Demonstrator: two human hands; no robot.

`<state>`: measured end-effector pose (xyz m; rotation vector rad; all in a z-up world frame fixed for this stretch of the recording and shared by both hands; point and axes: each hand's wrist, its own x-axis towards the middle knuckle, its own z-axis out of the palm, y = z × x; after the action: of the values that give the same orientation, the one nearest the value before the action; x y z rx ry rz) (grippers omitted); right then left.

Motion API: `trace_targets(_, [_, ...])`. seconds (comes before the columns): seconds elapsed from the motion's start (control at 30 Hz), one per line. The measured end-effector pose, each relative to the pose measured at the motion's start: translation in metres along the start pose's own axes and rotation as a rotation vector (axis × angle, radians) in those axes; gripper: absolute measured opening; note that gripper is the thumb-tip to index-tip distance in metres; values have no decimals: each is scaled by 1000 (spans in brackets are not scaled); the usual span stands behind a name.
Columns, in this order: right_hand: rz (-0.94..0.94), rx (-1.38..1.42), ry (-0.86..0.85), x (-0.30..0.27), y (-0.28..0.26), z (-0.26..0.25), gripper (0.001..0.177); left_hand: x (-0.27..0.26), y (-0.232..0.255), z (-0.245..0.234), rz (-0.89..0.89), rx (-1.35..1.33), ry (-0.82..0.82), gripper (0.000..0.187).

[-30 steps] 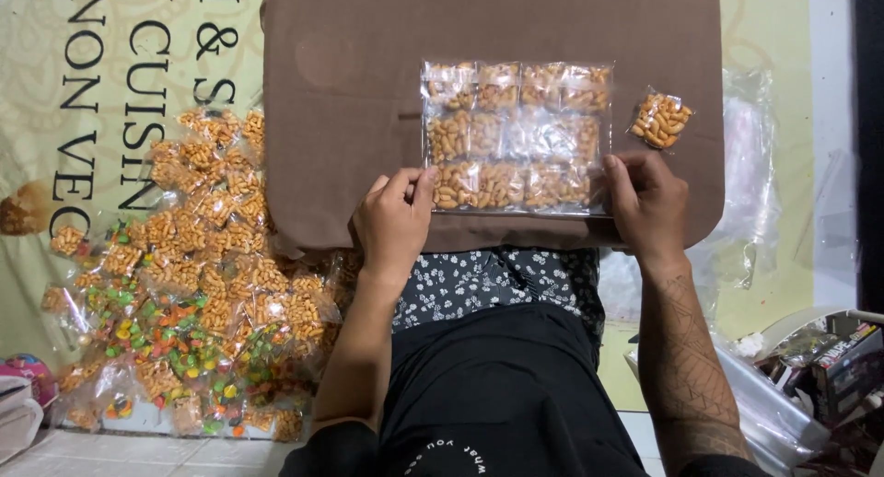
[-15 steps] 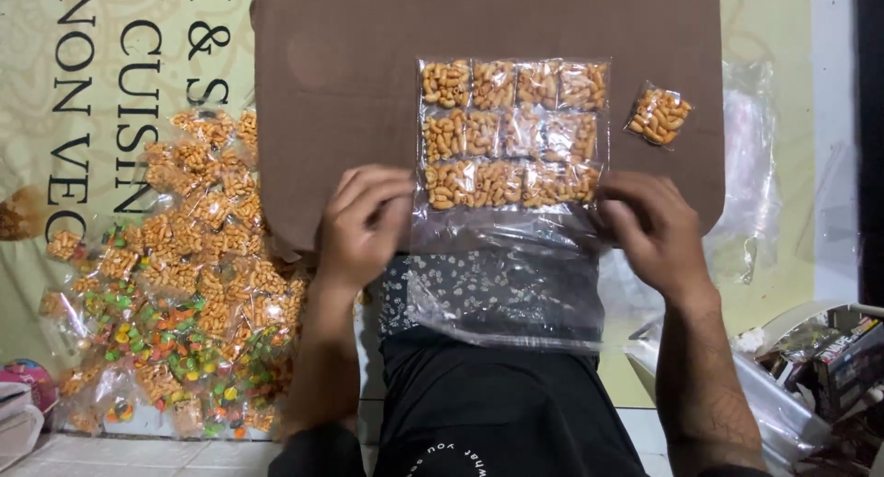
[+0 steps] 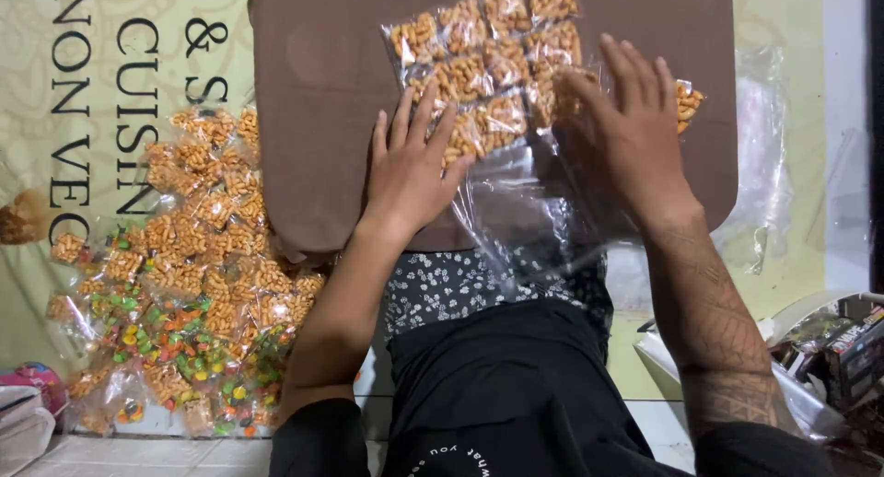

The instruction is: Manually packing small snack packets into a larger plastic bag in an organized grid pattern.

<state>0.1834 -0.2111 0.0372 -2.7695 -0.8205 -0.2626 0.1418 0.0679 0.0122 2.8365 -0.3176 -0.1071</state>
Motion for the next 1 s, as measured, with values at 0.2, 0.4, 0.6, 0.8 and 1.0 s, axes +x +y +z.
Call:
trace_targets(0.2, [-25, 138, 169, -61, -30, -33, 51, 19, -4, 8, -134, 101, 10, 70])
trace_targets(0.4, [-33, 379, 259, -118, -63, -4, 24, 1, 11, 19, -16, 48, 443, 60])
trace_targets(0.6, [-34, 351, 274, -121, -65, 23, 24, -47, 48, 42, 326, -76, 382, 61])
trace_targets(0.8, [-61, 349, 228, -118, -65, 24, 24, -60, 47, 46, 299, -119, 371, 27])
trace_targets(1.0, [-104, 461, 347, -127, -59, 32, 23, -55, 53, 32, 198, -214, 575, 16])
